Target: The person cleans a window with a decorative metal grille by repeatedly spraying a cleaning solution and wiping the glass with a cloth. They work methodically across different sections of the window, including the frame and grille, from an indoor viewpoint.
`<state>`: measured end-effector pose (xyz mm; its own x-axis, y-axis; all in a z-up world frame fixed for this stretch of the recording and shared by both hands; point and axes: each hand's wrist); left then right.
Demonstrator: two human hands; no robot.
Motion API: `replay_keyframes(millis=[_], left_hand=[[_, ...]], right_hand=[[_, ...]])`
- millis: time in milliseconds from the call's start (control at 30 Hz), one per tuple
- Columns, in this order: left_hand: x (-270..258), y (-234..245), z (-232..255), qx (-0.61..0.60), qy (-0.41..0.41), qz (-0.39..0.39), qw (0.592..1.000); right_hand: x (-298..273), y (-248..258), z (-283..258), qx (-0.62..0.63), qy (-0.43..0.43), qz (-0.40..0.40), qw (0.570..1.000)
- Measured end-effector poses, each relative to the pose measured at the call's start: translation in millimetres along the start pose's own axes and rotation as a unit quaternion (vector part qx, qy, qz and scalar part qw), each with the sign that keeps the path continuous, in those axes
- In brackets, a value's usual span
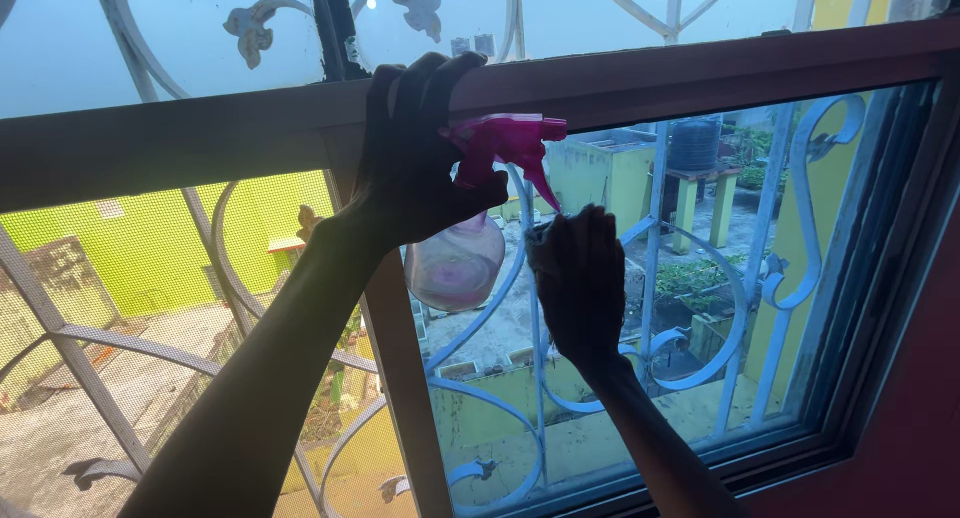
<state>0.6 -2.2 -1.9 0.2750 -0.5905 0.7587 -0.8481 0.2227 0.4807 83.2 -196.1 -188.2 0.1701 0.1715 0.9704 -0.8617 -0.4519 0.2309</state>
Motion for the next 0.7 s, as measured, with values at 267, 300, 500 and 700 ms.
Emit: replay_keyframes(millis=[267,300,500,700], left_hand=[[1,-3,0,0.029,-0.015,0.010,0.999],[1,-4,1,0.033,-0.028,0.022,0.999],[1,-3,-1,0.061,0.013,-0.034,0.997],[-6,-11,-14,0.080,-0.062,0.015,0.995]], right_hand=[[12,-18,16,0.006,-0.060,0.060,0.996],[14,-19,15,0.003,-0.065,0.046,0.997],[17,-30,21,0.012,-0.058,0.014,0.998],[19,-21,46,0.035,0.030,-0.006,0.999]])
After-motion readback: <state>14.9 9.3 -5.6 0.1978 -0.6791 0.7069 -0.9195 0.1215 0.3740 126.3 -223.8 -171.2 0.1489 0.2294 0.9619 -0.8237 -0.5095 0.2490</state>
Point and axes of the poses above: each hand's wrist, its own x-axis towards the middle knuckle, its own y-axis out of the back of the hand, z = x × y, and after that the axes turned 8 degrees about -z, right-handed
